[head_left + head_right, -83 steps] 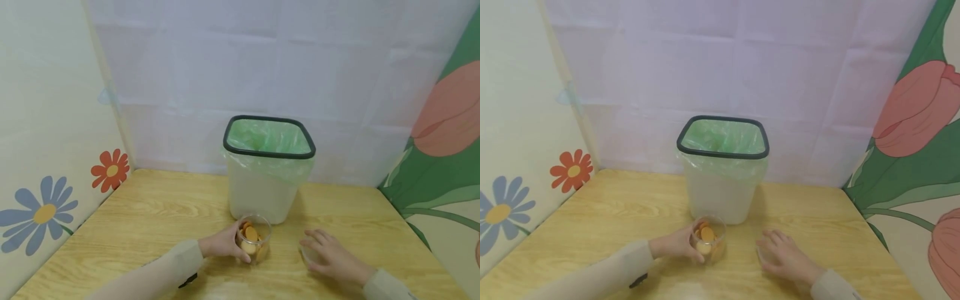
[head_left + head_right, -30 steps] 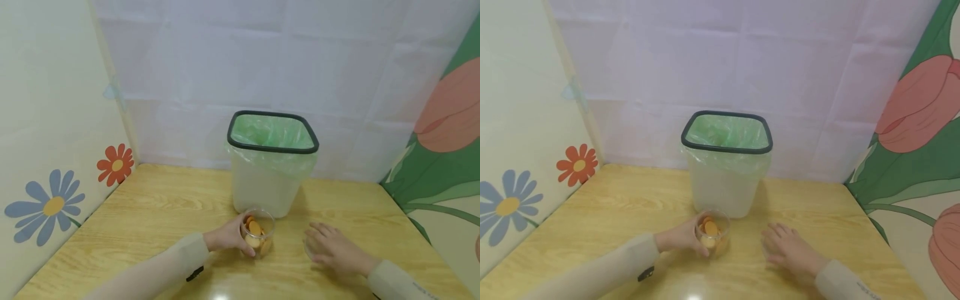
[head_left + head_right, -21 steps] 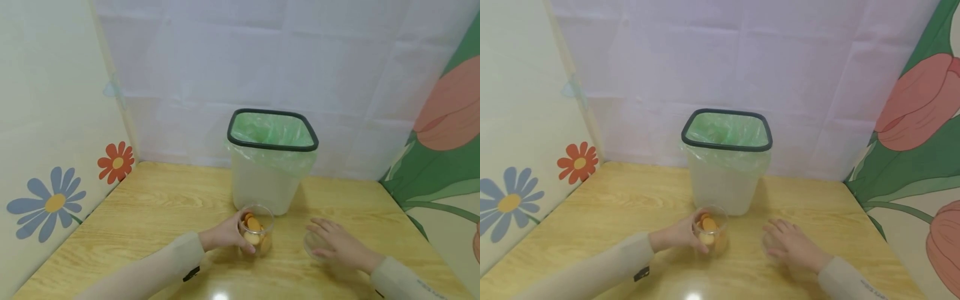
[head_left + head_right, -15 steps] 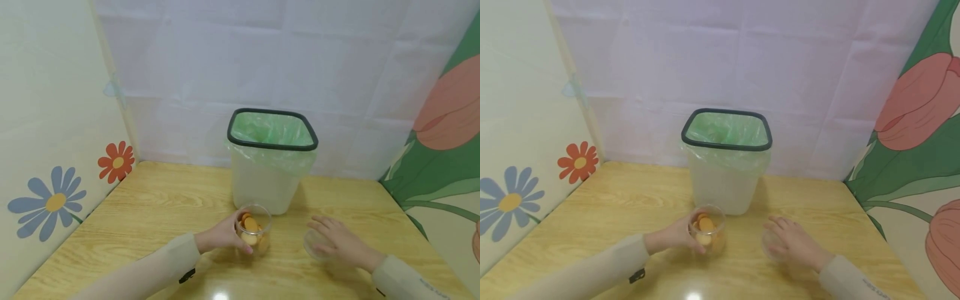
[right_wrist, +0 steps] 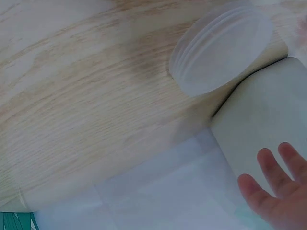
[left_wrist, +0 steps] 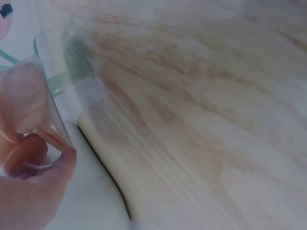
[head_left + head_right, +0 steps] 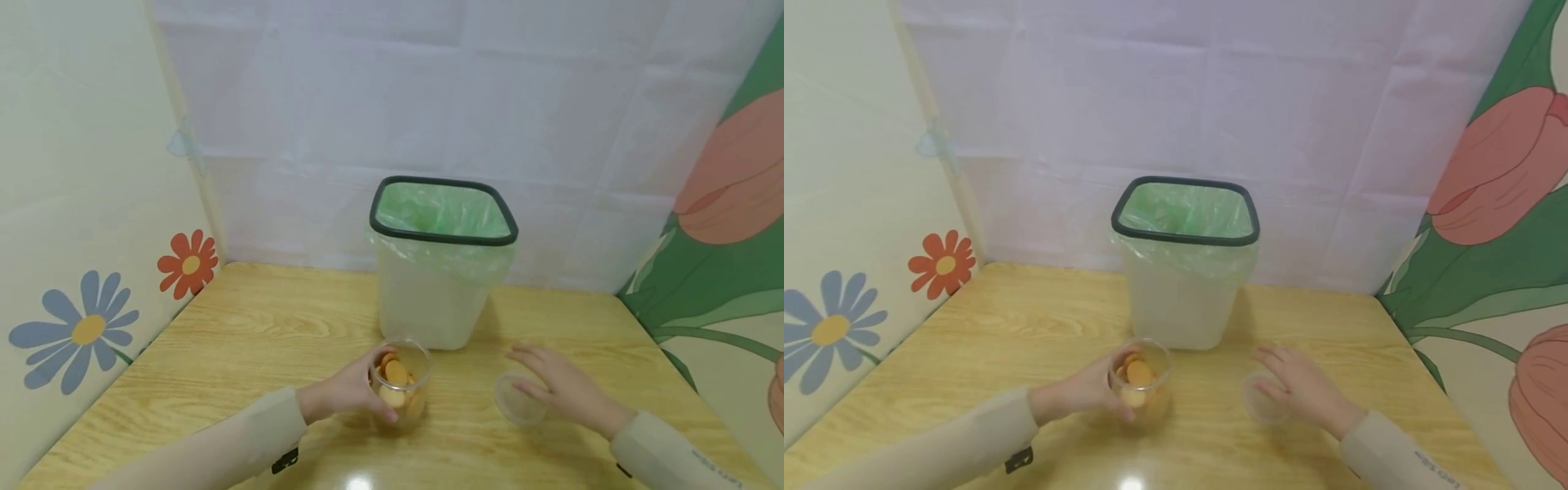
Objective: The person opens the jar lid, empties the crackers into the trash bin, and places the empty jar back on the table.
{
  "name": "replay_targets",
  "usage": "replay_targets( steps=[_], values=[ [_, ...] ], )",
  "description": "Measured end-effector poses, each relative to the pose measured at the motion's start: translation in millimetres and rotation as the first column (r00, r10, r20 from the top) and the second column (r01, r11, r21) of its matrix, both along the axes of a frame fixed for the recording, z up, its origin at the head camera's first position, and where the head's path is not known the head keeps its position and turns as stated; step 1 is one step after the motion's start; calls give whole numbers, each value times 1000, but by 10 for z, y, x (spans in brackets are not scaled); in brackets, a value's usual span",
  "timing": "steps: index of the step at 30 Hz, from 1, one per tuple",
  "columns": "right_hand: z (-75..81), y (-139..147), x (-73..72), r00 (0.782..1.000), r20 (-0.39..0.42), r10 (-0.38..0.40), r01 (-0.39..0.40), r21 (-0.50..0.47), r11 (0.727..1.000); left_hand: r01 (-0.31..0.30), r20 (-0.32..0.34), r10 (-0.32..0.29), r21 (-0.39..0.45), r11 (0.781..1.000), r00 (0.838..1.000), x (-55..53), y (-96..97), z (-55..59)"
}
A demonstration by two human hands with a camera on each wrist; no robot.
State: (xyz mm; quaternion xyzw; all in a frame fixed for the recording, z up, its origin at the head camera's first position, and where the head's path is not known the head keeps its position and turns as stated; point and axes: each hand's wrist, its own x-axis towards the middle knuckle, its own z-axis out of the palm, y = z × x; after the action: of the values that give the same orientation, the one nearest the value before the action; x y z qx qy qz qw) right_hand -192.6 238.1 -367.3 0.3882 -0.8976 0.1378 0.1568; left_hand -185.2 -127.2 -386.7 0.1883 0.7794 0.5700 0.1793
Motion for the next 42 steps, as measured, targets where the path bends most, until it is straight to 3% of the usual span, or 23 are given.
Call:
replay_targets(
  steps=[6, 15, 22, 31, 42],
  values=[
    [70, -23, 18, 991, 110, -74, 79, -43, 996, -27, -14, 27, 3, 1000, 1000, 17, -77, -13],
    [187, -64, -15, 990, 99, -99, 107, -82, 991, -25, -48, 26, 21, 999, 999, 46, -211, 56],
    [233, -93, -48, 993, 86, -77, 86, -103, 991, -28, -33, 29, 35, 999, 999, 101, -306, 119],
    [349, -102, -41, 981, 145, -129, 151, -151, 977, -5, -30, 5, 17, 1000, 1000, 150, -397, 275],
    [491, -101, -49, 985, 101, -140, 154, -149, 977, -41, -42, 42, 4, 999, 998, 154, -487, 433]
  ],
)
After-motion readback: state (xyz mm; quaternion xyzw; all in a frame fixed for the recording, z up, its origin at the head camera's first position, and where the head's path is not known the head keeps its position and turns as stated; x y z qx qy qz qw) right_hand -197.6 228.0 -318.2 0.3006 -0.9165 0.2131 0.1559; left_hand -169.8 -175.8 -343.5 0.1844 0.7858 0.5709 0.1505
